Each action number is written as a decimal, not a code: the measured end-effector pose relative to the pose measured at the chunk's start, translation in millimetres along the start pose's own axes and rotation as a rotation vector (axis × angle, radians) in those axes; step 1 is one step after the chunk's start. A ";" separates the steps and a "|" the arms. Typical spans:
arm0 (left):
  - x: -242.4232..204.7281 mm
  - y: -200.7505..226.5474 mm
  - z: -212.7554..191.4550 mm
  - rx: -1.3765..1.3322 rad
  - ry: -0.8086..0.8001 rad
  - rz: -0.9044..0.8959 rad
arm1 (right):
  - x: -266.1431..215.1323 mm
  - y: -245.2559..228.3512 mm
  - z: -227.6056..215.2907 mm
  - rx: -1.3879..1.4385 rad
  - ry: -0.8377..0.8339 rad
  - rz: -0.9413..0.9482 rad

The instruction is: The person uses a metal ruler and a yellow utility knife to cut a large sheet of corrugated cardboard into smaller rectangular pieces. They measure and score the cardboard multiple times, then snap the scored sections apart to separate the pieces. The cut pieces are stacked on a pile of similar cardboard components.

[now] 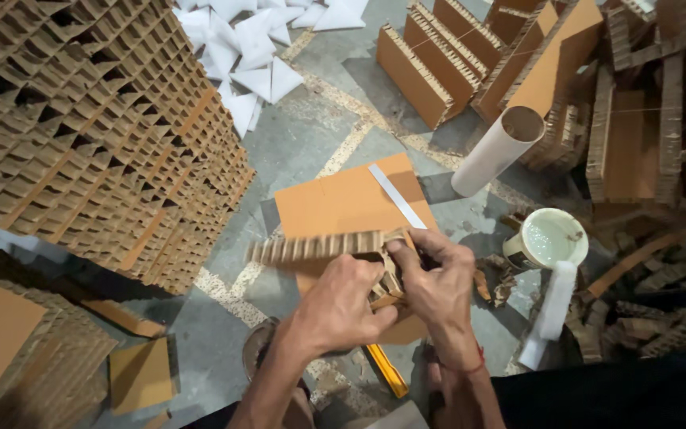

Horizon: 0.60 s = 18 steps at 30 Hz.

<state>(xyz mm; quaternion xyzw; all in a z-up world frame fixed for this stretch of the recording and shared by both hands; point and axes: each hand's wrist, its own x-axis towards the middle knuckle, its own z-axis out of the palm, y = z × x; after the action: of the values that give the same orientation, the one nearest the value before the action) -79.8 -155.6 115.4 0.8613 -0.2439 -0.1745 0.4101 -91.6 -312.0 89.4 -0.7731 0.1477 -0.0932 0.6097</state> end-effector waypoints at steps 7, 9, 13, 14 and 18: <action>-11.1 4.7 -31.5 -0.036 0.034 0.010 | -3.8 -5.4 -28.8 0.257 -0.259 0.074; -13.6 10.1 -34.6 0.016 0.051 -0.019 | -7.1 8.1 -32.7 0.174 -0.306 -0.253; -13.2 18.6 -27.7 -0.021 0.087 0.013 | -10.7 28.5 -24.3 -0.004 -0.092 -0.139; -12.2 19.2 -27.2 -0.075 0.080 0.002 | -9.9 29.7 -22.0 -0.041 -0.052 -0.113; -9.7 21.6 -23.4 0.002 0.099 0.060 | -6.6 30.8 -17.5 -0.075 0.021 -0.053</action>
<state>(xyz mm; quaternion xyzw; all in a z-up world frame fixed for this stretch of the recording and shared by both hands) -82.0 -147.4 147.6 0.8616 -0.2493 -0.1188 0.4259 -107.0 -332.3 63.8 -0.7981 0.1371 -0.1119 0.5760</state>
